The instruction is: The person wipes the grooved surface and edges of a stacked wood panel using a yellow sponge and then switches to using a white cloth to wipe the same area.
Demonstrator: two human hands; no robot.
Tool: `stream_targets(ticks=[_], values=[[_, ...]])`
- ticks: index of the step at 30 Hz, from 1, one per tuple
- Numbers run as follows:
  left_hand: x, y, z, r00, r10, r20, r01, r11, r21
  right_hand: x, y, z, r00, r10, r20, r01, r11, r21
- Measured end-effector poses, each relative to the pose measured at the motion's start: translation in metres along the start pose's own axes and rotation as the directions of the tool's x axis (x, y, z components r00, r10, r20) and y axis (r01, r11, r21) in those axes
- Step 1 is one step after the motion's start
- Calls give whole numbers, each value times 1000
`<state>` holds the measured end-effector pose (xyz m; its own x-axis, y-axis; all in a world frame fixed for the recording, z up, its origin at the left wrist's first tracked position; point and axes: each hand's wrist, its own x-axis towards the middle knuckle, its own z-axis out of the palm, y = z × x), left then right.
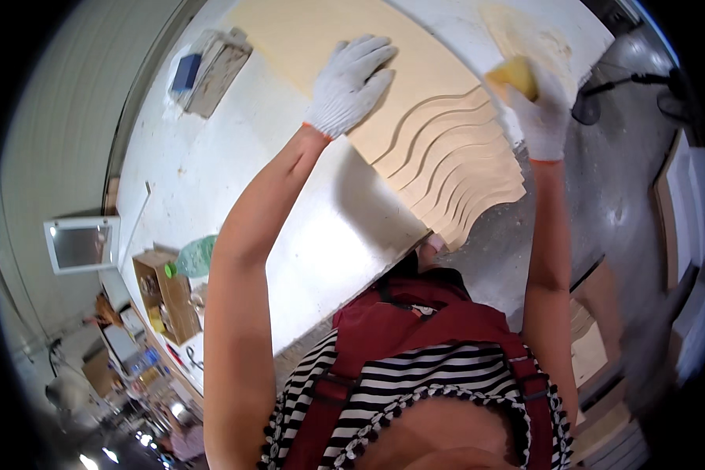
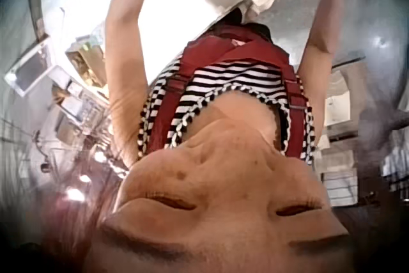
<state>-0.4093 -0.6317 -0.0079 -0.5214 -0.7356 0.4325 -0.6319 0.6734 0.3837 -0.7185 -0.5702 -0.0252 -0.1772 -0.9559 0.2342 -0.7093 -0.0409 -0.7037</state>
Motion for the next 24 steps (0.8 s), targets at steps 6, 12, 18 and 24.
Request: stream_targets(ticks=[6, 12, 18, 24], values=[[-5, -3, -3, 1000, -23, -16, 24, 999, 22, -43, -54, 18, 929, -316, -193, 329, 943, 39], [-8, -8, 5, 998, -67, 2, 67, 998, 14, -79, -101, 68, 937, -333, -102, 341, 937, 78], [-10, -18, 21, 997, 7, -78, -14, 996, -91, -127, -129, 64, 821, -559, 116, 557, 829, 54], [-16, -19, 20, 998, -31, -63, 23, 992, -126, -166, -95, 39, 889, -452, 74, 422, 871, 251]])
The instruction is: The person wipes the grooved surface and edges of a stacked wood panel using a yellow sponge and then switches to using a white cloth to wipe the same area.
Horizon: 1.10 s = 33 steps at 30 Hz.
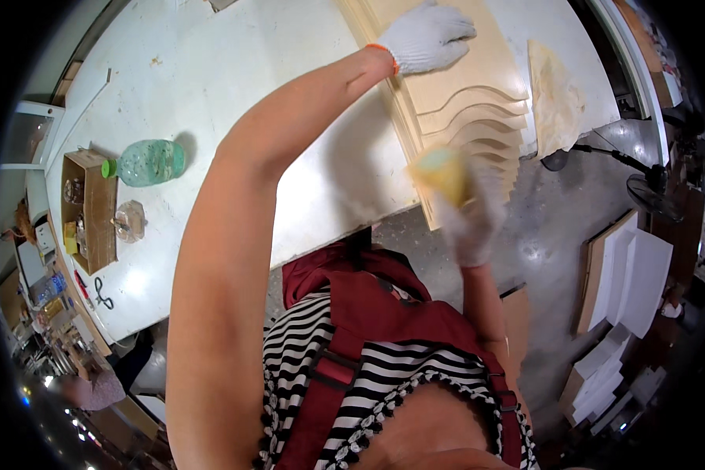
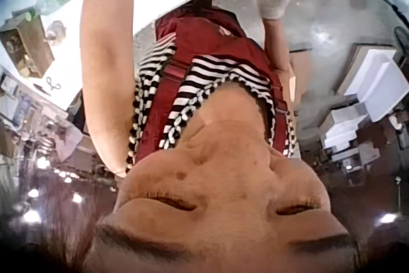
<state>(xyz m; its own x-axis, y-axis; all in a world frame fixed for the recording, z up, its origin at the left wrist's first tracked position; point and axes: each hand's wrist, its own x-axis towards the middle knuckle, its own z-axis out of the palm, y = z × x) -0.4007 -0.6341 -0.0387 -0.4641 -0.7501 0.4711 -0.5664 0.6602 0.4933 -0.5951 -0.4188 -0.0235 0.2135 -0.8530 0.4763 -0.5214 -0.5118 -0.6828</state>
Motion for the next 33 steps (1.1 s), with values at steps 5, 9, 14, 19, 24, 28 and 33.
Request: stream_targets(ticks=[5, 9, 14, 19, 24, 28, 33], values=[[8, -12, 13, 999, 36, -34, -38, 998, -58, 26, 23, -3, 983, 81, -164, -113, 974, -196], [11, -12, 13, 999, 41, -16, -42, 998, -39, 7, 13, 40, 978, -119, -174, 35, 906, -422], [13, -13, 15, 997, 69, -46, -71, 997, -34, -30, -17, 44, 992, -125, 10, 123, 966, -229], [0, -13, -1, 998, 58, -30, -59, 998, -19, -21, 9, 0, 959, 115, -259, -170, 965, -198], [10, -8, 6, 997, 73, -28, -74, 997, -18, -3, 19, 12, 952, 176, -252, -217, 965, -147], [12, -7, 9, 994, 102, -43, -103, 994, -22, -18, -3, 39, 964, 102, -246, -181, 929, -322], [10, -12, 6, 993, 109, -34, -111, 993, -35, -34, -31, 36, 988, 116, -99, -130, 979, -155]])
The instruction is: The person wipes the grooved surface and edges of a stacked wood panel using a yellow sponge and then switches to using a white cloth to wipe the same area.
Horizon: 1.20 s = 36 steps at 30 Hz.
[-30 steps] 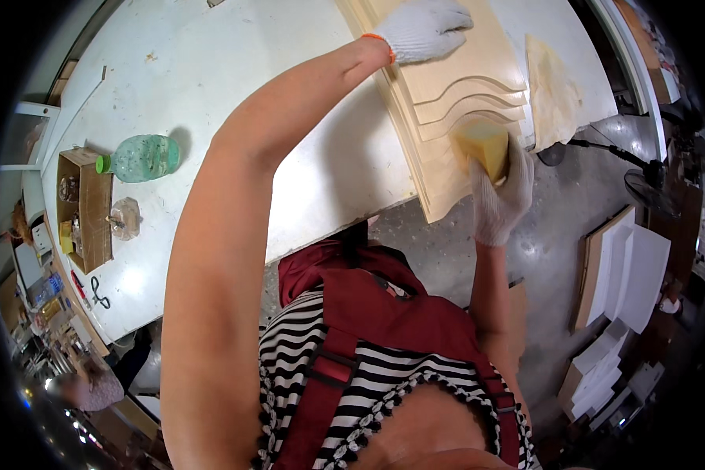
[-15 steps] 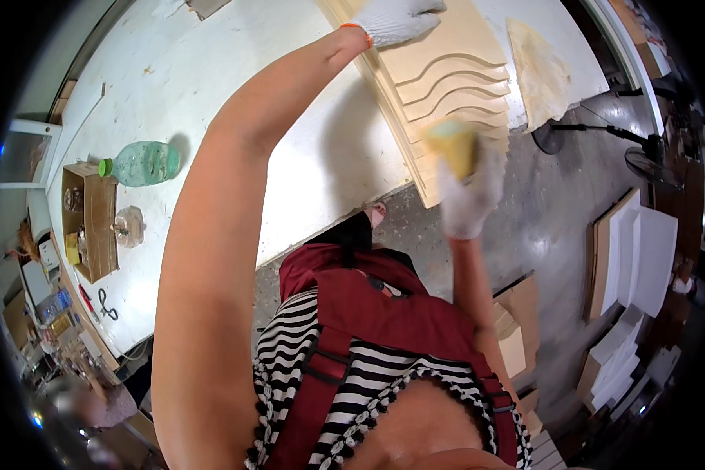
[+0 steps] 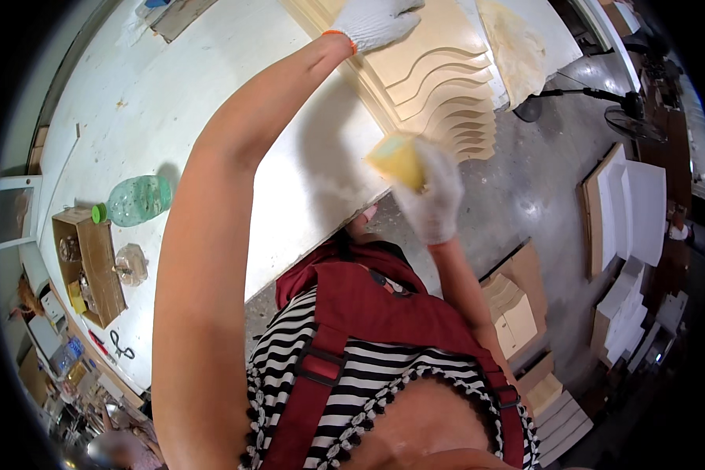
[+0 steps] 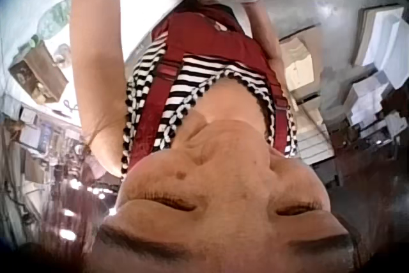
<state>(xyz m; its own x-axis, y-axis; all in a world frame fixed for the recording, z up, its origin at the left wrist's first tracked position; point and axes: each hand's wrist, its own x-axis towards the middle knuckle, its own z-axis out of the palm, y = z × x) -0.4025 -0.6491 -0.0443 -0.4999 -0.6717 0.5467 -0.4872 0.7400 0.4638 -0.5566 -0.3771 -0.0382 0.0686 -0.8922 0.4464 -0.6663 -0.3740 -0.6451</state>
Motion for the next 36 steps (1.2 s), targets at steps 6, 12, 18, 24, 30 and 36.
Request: stream_targets(ticks=[6, 12, 18, 24, 30, 36], values=[[3, 4, 6, 996, 49, -76, -49, 999, 13, 67, 58, -44, 985, 140, -103, -140, 990, 6], [2, 4, 3, 999, 28, -33, -28, 1000, 13, 88, 50, -36, 974, 157, 162, -161, 987, 16], [1, 12, -10, 993, -86, 80, 87, 996, -3, 62, 42, -60, 921, 170, 350, -234, 960, 152], [3, 6, -1, 1000, -5, 23, 5, 1000, 17, 93, 53, -40, 997, 25, 76, -24, 1000, -2], [1, 14, -13, 998, 2, 66, -2, 1000, -2, 71, 53, -37, 986, -122, 115, 130, 990, -64], [0, 16, -17, 990, -71, 123, 67, 997, 35, 83, 74, -62, 985, 78, 155, -99, 986, 131]])
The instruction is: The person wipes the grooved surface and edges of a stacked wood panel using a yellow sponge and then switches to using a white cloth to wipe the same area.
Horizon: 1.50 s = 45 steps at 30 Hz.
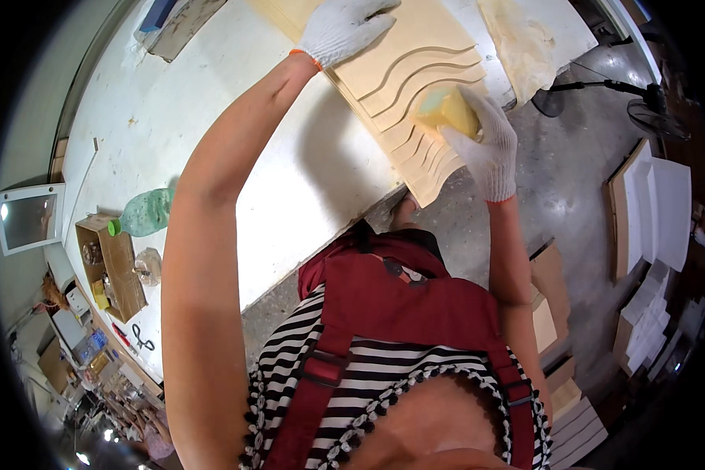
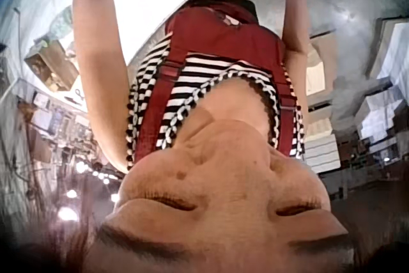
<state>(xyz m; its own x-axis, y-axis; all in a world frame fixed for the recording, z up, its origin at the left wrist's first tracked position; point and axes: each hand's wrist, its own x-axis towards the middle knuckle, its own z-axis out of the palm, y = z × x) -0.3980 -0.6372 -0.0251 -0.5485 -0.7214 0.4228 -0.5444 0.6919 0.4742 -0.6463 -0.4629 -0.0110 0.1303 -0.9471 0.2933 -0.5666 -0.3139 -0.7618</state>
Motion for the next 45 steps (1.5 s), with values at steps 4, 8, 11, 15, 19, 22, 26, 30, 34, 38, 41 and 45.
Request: stream_targets(ticks=[4, 8, 11, 15, 19, 22, 26, 30, 34, 38, 41, 45], values=[[3, 4, 2, 1000, -23, 13, 23, 999, 24, 3, 2, 27, 994, -65, -91, 61, 997, -53], [1, 11, -2, 998, -58, 28, 57, 997, 50, -9, -11, 27, 989, -86, 118, 99, 989, -111], [-5, 6, -4, 999, -37, 6, 37, 995, 90, -13, -26, 8, 920, 55, 387, -68, 998, 20], [-2, 8, -3, 999, -35, 13, 34, 997, 62, 7, -9, 4, 987, 158, 34, -162, 968, 192], [3, 5, 1, 1000, -25, 4, 25, 998, 59, 13, -7, 27, 1000, -19, 18, 21, 995, -95], [3, 3, 1, 1000, 1, -12, 0, 999, 53, -5, -22, 24, 989, 3, 148, 14, 993, -114], [2, -8, -2, 986, 134, -98, -116, 978, 175, -27, -32, 11, 930, 35, 366, -23, 999, -37], [-4, 15, -22, 991, -50, -122, 32, 988, -151, -30, -29, -14, 862, 457, 220, -487, 627, 608], [-45, 66, -36, 933, -348, -88, 263, 830, -492, -48, -13, -12, 847, 526, 71, -275, 321, 906], [-141, 118, -25, 843, -487, 230, 491, 519, -699, -55, -48, 29, 811, 551, 199, -251, 19, 968], [-163, 154, 1, 796, -585, 155, 397, 312, -863, -52, -67, 58, 791, 537, 295, -411, 108, 905], [-171, 176, 6, 656, -745, 119, 317, 129, -940, -47, -70, 78, 894, 376, 244, -407, 453, 793]])
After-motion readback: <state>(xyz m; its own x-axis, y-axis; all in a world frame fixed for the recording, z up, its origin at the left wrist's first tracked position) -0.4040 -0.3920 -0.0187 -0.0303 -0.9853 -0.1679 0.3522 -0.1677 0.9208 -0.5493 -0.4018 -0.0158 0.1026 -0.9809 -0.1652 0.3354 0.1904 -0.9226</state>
